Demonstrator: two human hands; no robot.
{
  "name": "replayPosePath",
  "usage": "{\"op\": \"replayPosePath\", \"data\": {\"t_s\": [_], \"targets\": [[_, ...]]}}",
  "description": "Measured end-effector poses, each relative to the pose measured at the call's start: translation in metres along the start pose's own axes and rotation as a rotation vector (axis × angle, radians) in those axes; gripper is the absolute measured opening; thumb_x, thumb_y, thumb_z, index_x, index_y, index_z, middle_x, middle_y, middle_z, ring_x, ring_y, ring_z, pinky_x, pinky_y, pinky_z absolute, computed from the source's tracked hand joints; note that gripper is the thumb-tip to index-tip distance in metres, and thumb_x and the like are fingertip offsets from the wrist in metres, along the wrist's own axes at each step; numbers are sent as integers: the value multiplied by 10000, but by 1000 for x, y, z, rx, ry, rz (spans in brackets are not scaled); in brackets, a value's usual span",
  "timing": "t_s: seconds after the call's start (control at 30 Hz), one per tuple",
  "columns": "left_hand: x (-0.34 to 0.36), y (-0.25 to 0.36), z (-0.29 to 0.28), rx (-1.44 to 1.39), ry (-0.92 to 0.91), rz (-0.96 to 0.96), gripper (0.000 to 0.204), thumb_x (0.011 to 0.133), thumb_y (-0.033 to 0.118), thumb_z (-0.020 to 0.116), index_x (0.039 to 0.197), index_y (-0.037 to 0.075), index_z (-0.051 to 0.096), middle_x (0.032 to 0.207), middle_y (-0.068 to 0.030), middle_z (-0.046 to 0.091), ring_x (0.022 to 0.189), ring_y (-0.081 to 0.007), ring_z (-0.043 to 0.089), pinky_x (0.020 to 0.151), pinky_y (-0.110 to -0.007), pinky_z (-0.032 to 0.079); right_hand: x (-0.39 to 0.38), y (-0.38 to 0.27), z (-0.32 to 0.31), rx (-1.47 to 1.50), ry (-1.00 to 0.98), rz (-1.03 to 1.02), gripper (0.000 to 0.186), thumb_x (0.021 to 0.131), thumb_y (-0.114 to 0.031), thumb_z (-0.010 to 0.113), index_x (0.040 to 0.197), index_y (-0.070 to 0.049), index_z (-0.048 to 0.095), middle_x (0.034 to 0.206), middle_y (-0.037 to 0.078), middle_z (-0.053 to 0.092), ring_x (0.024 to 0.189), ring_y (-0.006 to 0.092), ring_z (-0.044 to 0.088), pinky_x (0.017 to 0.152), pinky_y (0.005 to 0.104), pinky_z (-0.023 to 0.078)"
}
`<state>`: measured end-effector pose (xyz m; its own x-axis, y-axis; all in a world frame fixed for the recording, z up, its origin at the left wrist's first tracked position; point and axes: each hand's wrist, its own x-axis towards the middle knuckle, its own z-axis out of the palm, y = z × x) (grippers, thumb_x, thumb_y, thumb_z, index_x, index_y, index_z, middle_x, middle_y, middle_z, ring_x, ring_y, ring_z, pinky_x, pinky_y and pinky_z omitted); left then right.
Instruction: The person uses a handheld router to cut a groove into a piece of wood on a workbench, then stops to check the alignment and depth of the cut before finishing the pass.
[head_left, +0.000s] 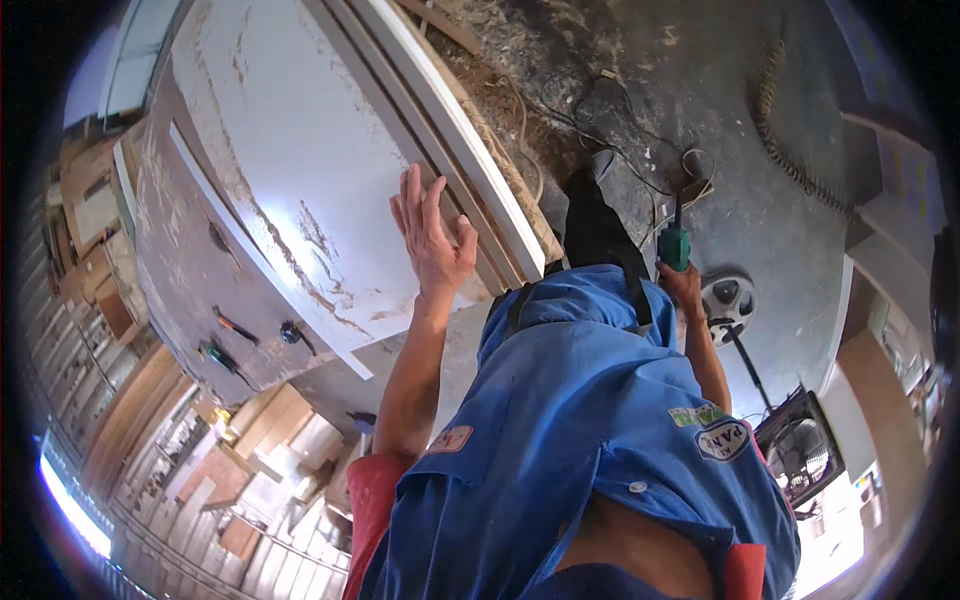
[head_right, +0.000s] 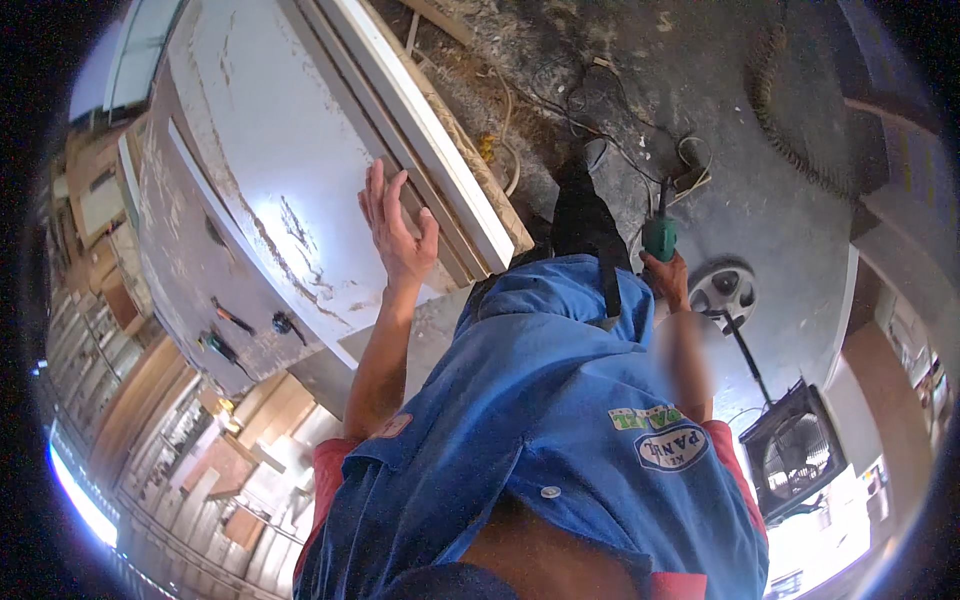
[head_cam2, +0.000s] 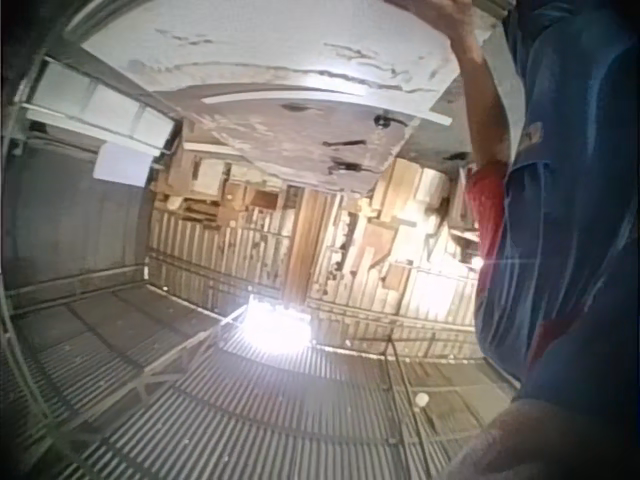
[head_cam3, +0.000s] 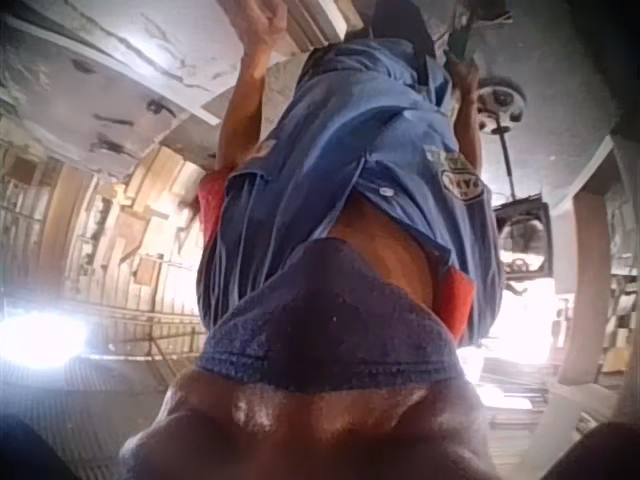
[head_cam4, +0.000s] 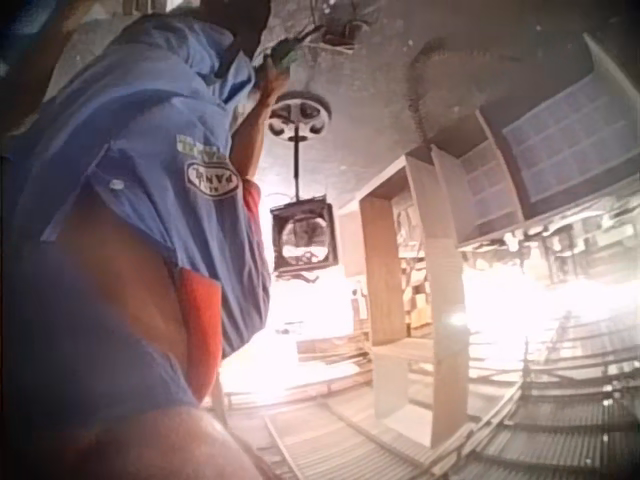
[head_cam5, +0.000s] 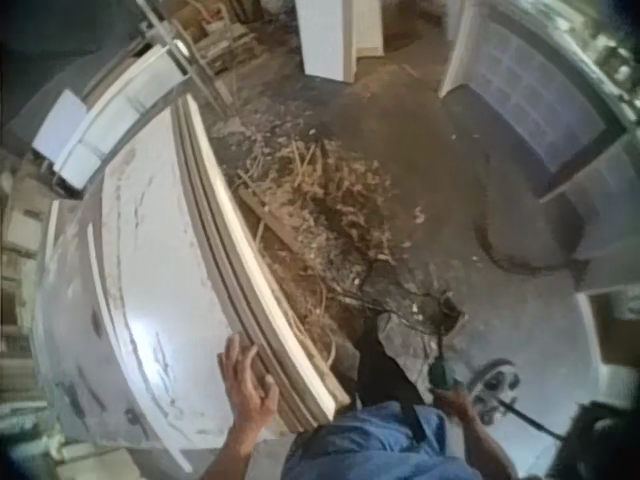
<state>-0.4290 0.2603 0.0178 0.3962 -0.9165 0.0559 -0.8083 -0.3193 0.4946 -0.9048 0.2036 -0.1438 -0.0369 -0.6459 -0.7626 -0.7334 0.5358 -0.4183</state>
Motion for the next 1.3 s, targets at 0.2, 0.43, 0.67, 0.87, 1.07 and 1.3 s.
{"op": "replayPosePath", "data": {"t_s": [0.2, 0.43, 0.67, 0.87, 1.07, 1.3], "targets": [[2, -3, -4, -52, 37, -21, 644, 807, 155, 640, 1437, 80, 531, 1649, -194, 332, 1524, -420, 303, 1229, -638, 176, 60, -70, -34, -187, 5, -245, 546, 771, -435, 841, 1077, 1, 724, 932, 144, 759, 850, 230, 726, 756, 402, 550], [-43, 40, -10, -81, -3, -163, 898, 796, 153, 666, 1610, 84, 295, 1687, -244, 198, 1561, -486, 144, 1221, -681, 145, 37, -173, -74, -78, 34, -510, 470, 803, -333, 839, 1109, -1, 710, 953, 111, 747, 877, 173, 690, 767, 364, 542], [-86, 52, -2, -113, 12, -188, 1046, 761, 103, 724, 1646, 87, 168, 1687, -260, 159, 1562, -502, 107, 1204, -719, 132, -46, -211, -60, 328, 80, -628, 418, 834, -271, 816, 1117, 7, 686, 973, 65, 727, 870, 164, 669, 821, 322, 523], [-85, 50, 4, -30, 44, -172, 932, 808, 128, 669, 1622, 59, 220, 1646, -285, 254, 1540, -510, 191, 1170, -750, 193, -134, -222, -31, 638, -24, -768, 416, 862, -228, 791, 1166, 2, 625, 998, 110, 723, 879, 190, 688, 798, 343, 537], [-140, -30, -18, -179, 136, -254, 833, 830, 124, 666, 1584, 86, 313, 1645, -183, 324, 1543, -410, 256, 1232, -632, 204, -203, -247, -16, 1007, -138, -867, 420, 882, -278, 767, 1161, -34, 569, 992, 167, 705, 875, 247, 693, 769, 394, 580], [-209, -91, -63, 56, 391, -290, 551, 892, 174, 690, 1416, 60, 566, 1517, -199, 517, 1459, -412, 418, 1192, -536, 334, -239, -281, -5, 1256, -206, -846, 424, 931, -390, 699, 1150, -47, 582, 980, 136, 690, 895, 241, 690, 764, 404, 592]]}}
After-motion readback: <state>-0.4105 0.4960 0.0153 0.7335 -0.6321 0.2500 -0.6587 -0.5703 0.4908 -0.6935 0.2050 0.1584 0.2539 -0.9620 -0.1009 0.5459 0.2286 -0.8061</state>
